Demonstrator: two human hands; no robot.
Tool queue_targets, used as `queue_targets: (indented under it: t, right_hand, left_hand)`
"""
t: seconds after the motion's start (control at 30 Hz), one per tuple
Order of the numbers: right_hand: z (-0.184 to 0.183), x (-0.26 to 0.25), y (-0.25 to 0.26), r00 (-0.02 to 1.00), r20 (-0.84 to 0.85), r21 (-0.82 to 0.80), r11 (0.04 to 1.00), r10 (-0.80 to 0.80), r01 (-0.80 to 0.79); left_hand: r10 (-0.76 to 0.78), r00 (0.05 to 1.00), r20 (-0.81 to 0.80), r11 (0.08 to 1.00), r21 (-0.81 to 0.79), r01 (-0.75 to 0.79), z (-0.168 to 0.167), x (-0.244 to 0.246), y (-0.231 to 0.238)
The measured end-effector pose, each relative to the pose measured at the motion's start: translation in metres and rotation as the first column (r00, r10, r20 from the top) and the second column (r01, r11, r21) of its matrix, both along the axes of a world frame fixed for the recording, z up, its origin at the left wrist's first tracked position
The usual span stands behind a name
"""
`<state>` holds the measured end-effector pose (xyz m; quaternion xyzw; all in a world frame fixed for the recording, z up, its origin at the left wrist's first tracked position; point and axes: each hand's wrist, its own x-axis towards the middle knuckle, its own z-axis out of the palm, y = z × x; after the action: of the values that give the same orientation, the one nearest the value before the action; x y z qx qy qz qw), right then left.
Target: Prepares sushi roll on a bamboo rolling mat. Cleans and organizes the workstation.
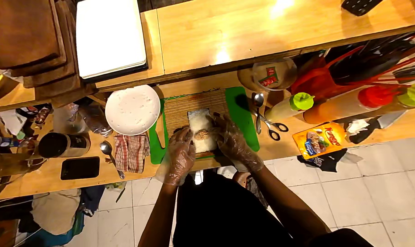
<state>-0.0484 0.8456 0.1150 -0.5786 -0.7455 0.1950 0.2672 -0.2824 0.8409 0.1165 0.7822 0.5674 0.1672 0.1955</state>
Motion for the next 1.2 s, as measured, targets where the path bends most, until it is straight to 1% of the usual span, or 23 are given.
queue_targets:
  t: [0.1,0.17,0.23,0.37,0.5,0.57,0.6,0.63,0.7,0.8,0.87,1.0,1.07,1.13,1.2]
  right_hand:
    - [-0.003,-0.002,0.002,1.000,0.004,0.007,1.000,0.018,-0.018]
    - [-0.003,-0.004,0.004,1.000,0.008,-0.001,1.000,0.017,-0.017]
    - [-0.001,-0.005,0.008,1.000,-0.023,-0.024,1.000,0.015,-0.015]
    - [-0.002,-0.006,0.017,0.998,-0.036,-0.056,0.997,0.057,-0.059]
    - [0.005,-0.007,0.018,0.998,-0.044,-0.133,0.989,0.053,-0.058]
    - [0.006,-0.005,0.017,0.997,-0.055,-0.111,0.993,0.045,-0.051]
    - [0.003,-0.002,0.016,0.998,-0.052,-0.060,0.997,0.042,-0.045]
    - [0.001,0.001,0.015,0.998,-0.046,-0.008,0.999,0.036,-0.036]
    - [0.005,0.011,0.008,1.000,0.001,0.012,1.000,0.009,-0.009]
    - [0.013,0.029,-0.011,0.998,0.057,-0.055,0.998,-0.022,0.025]
    - [0.013,0.037,-0.025,0.995,0.096,-0.110,0.994,-0.017,0.027]
    - [0.011,0.038,-0.038,0.987,0.151,-0.209,0.978,0.048,-0.016]
    - [0.011,0.038,-0.038,0.984,0.165,-0.227,0.973,0.072,-0.033]
    - [0.010,0.041,-0.038,0.989,0.140,-0.178,0.984,0.045,-0.019]
    - [0.009,0.050,-0.042,0.994,0.111,-0.061,0.998,-0.023,0.030]
  left_hand:
    - [0.003,1.000,0.004,0.999,-0.032,-0.003,0.005,0.001,0.004]
    - [-0.032,0.999,0.041,0.999,-0.015,0.033,0.004,0.003,0.014]
    - [-0.081,0.993,0.088,0.997,0.026,0.079,0.002,0.005,0.026]
    - [-0.179,0.981,0.073,0.983,-0.029,0.182,0.010,0.009,0.044]
    - [-0.214,0.972,0.095,0.976,-0.031,0.218,0.011,0.009,0.047]
    - [-0.197,0.976,0.093,0.979,-0.031,0.201,0.010,0.007,0.046]
    - [-0.181,0.980,0.080,0.983,-0.022,0.183,0.010,0.004,0.044]
    - [-0.160,0.985,0.064,0.987,-0.004,0.160,0.011,0.001,0.041]
    - [-0.116,0.993,0.004,0.993,0.014,0.115,0.014,-0.009,0.027]
    - [-0.074,0.994,-0.080,0.997,0.003,0.074,0.012,-0.027,-0.002]
    - [-0.083,0.987,-0.136,0.996,-0.052,0.077,0.013,-0.034,-0.016]
    - [-0.107,0.970,-0.217,0.984,-0.161,0.073,0.013,-0.030,-0.023]
    - [-0.097,0.972,-0.216,0.985,-0.160,0.063,0.009,-0.028,-0.021]
    - [-0.086,0.975,-0.207,0.989,-0.134,0.059,0.006,-0.027,-0.022]
    - [-0.058,0.984,-0.167,0.994,-0.100,0.041,0.004,-0.029,-0.027]
